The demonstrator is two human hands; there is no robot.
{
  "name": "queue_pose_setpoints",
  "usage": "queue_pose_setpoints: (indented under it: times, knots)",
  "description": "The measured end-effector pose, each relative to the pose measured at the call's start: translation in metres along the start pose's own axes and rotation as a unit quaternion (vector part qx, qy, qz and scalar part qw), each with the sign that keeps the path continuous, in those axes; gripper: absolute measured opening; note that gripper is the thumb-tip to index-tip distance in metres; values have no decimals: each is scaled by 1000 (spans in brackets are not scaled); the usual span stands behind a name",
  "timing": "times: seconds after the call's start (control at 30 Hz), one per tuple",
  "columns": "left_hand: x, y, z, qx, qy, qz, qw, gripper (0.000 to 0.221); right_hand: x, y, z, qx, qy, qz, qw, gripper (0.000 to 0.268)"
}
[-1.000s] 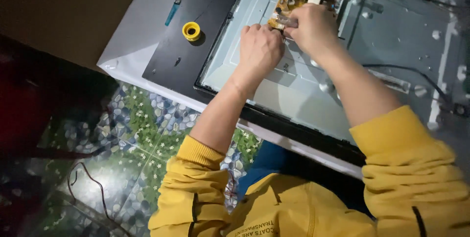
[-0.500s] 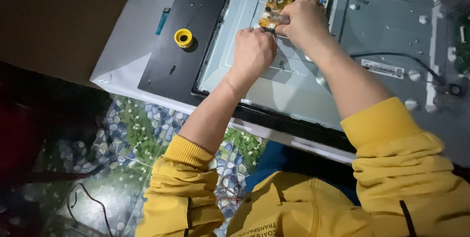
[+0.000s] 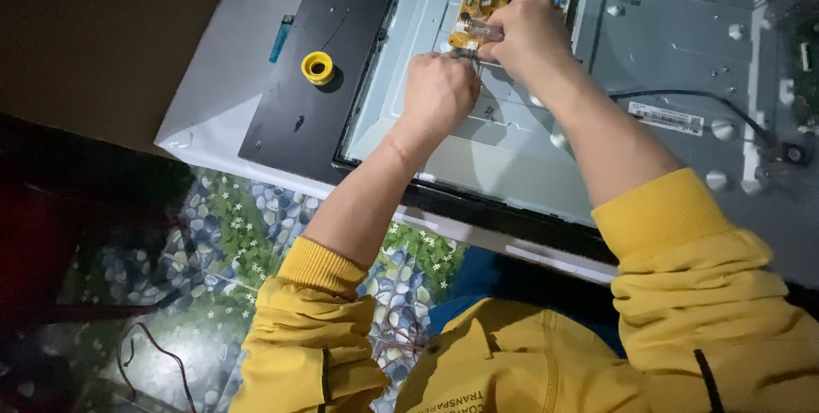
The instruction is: Disassembling a television to remove the internal power supply board for repair or replacement.
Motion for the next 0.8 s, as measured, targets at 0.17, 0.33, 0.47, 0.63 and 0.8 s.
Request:
queue_pose_setpoints:
  times: [0.17, 0.33, 0.47, 0.63, 0.8]
  knots:
    - [0, 3, 0, 6, 4, 4, 1000, 20, -1, 2, 0, 12, 38, 28, 999, 33]
    - [-1, 2, 0, 24, -37, 5, 999, 19, 0, 3, -1, 56, 0, 7, 998, 26]
    - [-2, 9, -28, 130, 2, -66, 989, 43, 29, 10, 18, 8, -14, -43, 999, 37]
    - [38, 3, -59, 109, 136, 75, 982, 14, 62, 25, 57, -16, 118, -28, 993, 25]
    - [7, -28, -65, 7, 122, 18, 992, 32, 62, 25, 74, -70, 172, -41, 982, 28]
Point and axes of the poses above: each hand's wrist, its own y-axis away from the middle knuckle, its own x-axis out of the back of the hand, z = x × y, the point moved 9 cm from there along -y, towards the middle knuckle, and after that the axes turned 11 degrees about -x, right-handed, at the moved point
